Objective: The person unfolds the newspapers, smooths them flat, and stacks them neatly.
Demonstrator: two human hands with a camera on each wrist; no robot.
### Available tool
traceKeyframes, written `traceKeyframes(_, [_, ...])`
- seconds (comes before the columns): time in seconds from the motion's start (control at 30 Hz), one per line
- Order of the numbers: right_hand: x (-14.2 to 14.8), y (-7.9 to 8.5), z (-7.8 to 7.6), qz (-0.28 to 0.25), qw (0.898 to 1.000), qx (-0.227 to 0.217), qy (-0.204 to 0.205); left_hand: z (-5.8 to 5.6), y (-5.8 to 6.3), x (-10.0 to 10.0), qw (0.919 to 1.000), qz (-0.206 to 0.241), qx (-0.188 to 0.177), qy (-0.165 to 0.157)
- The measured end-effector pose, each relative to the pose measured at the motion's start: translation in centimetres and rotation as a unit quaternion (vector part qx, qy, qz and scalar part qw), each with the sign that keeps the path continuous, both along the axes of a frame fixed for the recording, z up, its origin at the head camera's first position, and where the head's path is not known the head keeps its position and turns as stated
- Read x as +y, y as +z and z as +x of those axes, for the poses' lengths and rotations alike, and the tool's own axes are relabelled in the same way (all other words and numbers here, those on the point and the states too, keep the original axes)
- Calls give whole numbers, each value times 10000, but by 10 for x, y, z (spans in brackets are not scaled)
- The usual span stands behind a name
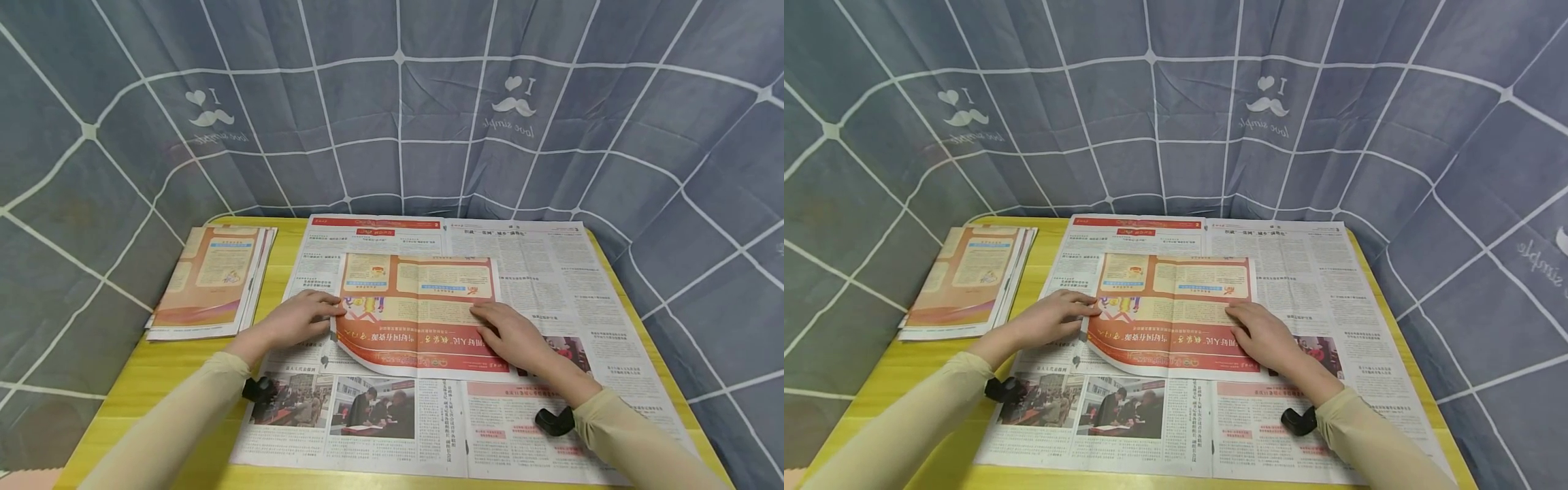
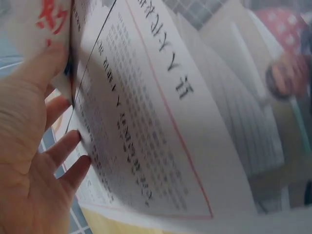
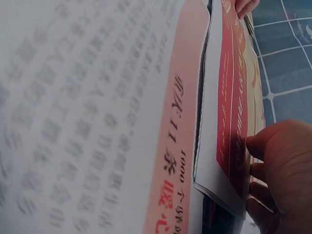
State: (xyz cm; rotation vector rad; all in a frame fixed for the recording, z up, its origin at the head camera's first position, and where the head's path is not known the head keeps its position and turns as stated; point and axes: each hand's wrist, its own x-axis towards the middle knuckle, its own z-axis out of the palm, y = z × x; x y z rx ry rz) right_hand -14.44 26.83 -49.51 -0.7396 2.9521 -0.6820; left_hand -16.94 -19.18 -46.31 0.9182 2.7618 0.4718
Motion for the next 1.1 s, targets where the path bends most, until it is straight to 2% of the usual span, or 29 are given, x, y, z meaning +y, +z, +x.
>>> traceKeyframes(0.13, [1, 0, -2, -62, 9999, -120, -34, -3, -3, 6, 9995, 102, 195, 224])
traceKeyframes(0.3, [7, 5, -6, -419, 9973, -591, -128, -7, -6, 9, 9980, 256, 256, 512])
traceKeyframes(0.43, [12, 12, -9, -642, 9929, -993, -125, -10, -6, 9, 9958, 448, 71, 796])
traceKeyframes(0.57, [18, 16, -13, -864, 9882, -1262, 51, -14, -3, 9, 9912, 750, -263, 1062])
traceKeyframes(0.7, [26, 16, -18, -1748, 9650, -1953, 112, -14, 2, 10, 9860, 852, -520, 1339])
traceKeyframes(0.73, [29, 16, -19, -1973, 9558, -2180, 47, -14, 2, 10, 9847, 851, -535, 1421])
traceKeyframes(0.8, [33, 15, -20, -2142, 9449, -2456, -323, -14, 2, 10, 9822, 864, -583, 1566])
traceKeyframes(0.9, [39, 13, -20, -2192, 9384, -2535, -842, -16, 3, 12, 9799, 875, -586, 1693])
traceKeyframes(0.97, [42, 10, -20, -2301, 9352, -2489, -1023, -18, 4, 14, 9793, 880, -581, 1727])
traceKeyframes(1.1, [45, 6, -24, -2931, 9200, -2500, -719, -21, 8, 17, 9783, 809, -591, 1811])
